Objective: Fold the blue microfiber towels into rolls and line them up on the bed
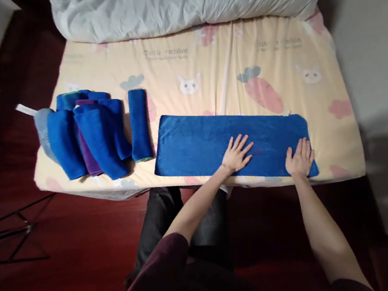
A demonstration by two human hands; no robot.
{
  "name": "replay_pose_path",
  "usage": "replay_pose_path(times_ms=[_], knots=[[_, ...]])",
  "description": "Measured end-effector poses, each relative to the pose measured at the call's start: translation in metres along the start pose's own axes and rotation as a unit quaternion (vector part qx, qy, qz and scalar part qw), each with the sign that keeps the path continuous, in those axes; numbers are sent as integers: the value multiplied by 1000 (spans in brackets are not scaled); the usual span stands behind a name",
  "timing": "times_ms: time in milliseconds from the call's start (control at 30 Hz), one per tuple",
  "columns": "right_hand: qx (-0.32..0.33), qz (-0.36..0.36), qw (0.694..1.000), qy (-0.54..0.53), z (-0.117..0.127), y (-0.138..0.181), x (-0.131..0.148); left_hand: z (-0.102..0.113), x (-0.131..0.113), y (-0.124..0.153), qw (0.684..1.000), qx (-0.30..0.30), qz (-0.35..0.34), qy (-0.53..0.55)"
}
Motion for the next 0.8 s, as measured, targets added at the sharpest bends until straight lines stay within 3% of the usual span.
replay_pose_path(times_ms=[67, 233, 367, 533, 700, 800], knots=[[-6, 2, 1000, -2, -1, 0, -1, 27, 43, 8, 999, -9, 39, -23], [-12, 4, 1000, -4, -2, 0, -2, 119, 166, 41, 980, -38, 168, -102], [-3, -2, 1000, 3, -4, -3, 0, 173, 232, 61, 953, -80, 262, -126], [25, -14, 999, 28, -1, -2, 5, 196, 257, 71, 930, -97, 332, -126], [34, -11, 999, 35, 12, -9, 5, 199, 245, 69, 934, -128, 304, -134], [-3, -50, 999, 8, 26, -41, -2, 201, 236, 68, 936, -144, 292, -134]])
Point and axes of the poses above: each hand's wrist, its own y-axis away from the middle knuckle, its own z-axis out of the back of the hand, x = y × z, the point moved 5 cm from there along -y, towards the middle knuckle, and after that the axes turned 2 degrees about -x, right-handed, at the moved point
